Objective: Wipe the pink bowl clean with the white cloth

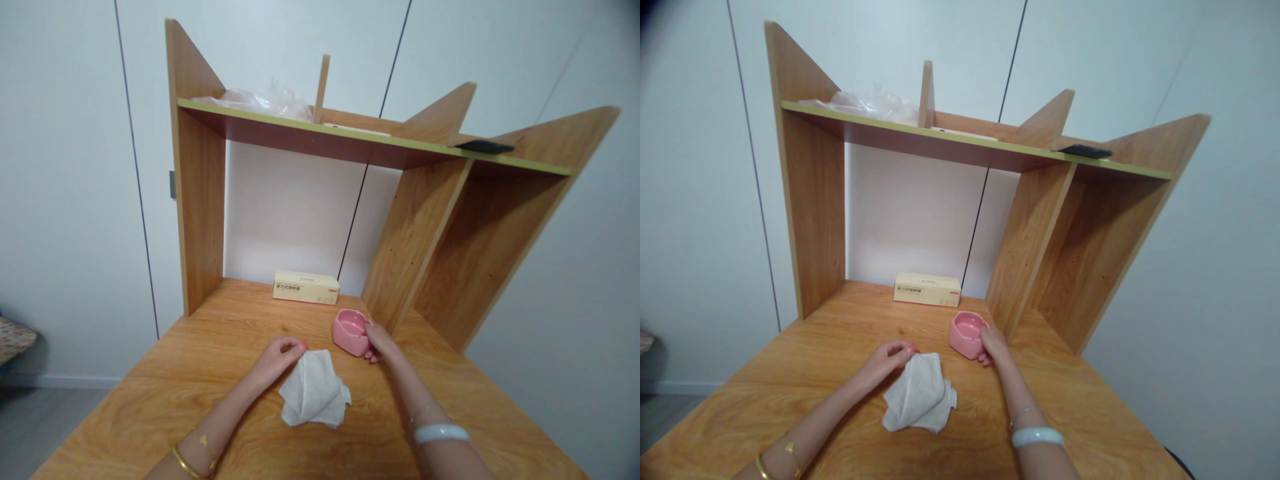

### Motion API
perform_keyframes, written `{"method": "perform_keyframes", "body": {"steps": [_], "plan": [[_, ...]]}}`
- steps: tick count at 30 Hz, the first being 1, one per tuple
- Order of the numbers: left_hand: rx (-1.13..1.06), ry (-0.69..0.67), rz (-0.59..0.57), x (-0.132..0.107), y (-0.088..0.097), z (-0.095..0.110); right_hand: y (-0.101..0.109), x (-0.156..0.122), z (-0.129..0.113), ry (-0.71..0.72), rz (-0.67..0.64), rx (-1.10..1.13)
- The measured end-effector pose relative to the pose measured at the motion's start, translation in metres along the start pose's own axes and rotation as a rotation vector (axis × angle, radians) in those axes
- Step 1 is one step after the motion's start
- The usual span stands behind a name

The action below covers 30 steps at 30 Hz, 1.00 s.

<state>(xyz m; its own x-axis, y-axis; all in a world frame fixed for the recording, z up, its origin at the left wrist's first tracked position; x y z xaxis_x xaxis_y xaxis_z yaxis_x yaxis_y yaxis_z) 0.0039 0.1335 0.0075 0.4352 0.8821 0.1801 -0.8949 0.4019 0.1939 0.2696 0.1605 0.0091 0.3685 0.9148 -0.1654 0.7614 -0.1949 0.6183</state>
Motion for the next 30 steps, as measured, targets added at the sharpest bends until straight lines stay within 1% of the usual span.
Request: {"method": "perform_keyframes", "body": {"steps": [3,5,6,7,9,11,14,15,16,19,20,22,24,26,28,30], "plan": [[0.055,-0.017,-0.002,-0.002,-0.004,0.004,0.013,-0.016,-0.007,0.002,0.096,-0.150],[0.127,-0.034,0.006,-0.004,-0.006,0.007,0.019,-0.037,-0.015,0.042,0.180,-0.236],[0.167,-0.045,0.009,-0.004,-0.007,0.008,0.018,-0.050,-0.019,0.072,0.209,-0.287],[0.204,-0.055,0.012,-0.005,-0.008,0.009,0.015,-0.062,-0.024,0.113,0.221,-0.345],[0.253,-0.072,0.008,-0.006,-0.011,0.011,0.000,-0.085,-0.032,0.207,0.168,-0.527],[0.279,-0.089,0.000,-0.007,-0.012,0.013,-0.011,-0.101,-0.032,0.239,0.124,-0.603],[0.260,-0.094,-0.005,-0.007,-0.013,0.013,-0.009,-0.110,-0.024,0.237,0.148,-0.507],[0.237,-0.090,-0.006,-0.007,-0.013,0.013,-0.009,-0.110,-0.020,0.244,0.137,-0.459],[0.207,-0.083,-0.007,-0.007,-0.013,0.013,-0.012,-0.109,-0.015,0.257,0.097,-0.416],[0.098,-0.068,-0.005,-0.007,-0.012,0.012,-0.037,-0.105,-0.002,0.309,-0.119,-0.310],[0.060,-0.065,-0.001,-0.007,-0.012,0.013,-0.045,-0.105,0.001,0.322,-0.167,-0.284],[-0.018,-0.068,0.022,-0.007,-0.009,0.013,-0.056,-0.105,0.005,0.331,-0.181,-0.240],[-0.091,-0.084,0.074,-0.007,-0.002,0.015,-0.060,-0.104,0.006,0.322,-0.149,-0.195],[-0.150,-0.116,0.157,-0.007,0.010,0.017,-0.058,-0.103,0.005,0.327,-0.138,-0.119],[-0.181,-0.160,0.265,-0.009,0.025,0.021,-0.052,-0.102,0.004,0.340,-0.143,-0.031],[-0.166,-0.201,0.387,-0.012,0.040,0.024,-0.043,-0.100,0.007,0.344,-0.156,0.057]]}}
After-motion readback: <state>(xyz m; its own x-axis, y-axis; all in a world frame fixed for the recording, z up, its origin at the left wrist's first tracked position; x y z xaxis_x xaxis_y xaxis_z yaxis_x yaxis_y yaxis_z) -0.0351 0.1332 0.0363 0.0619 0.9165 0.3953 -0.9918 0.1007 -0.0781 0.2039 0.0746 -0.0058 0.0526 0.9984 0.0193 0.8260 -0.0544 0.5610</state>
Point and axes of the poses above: each hand's wrist, its own x-axis towards the middle knuckle, its own y-axis out of the back of the hand, z = x × y, the point moved 8 cm from there along x, towards the middle knuckle, and after that the axes turned 6 degrees about -z, right-handed, at the moved point
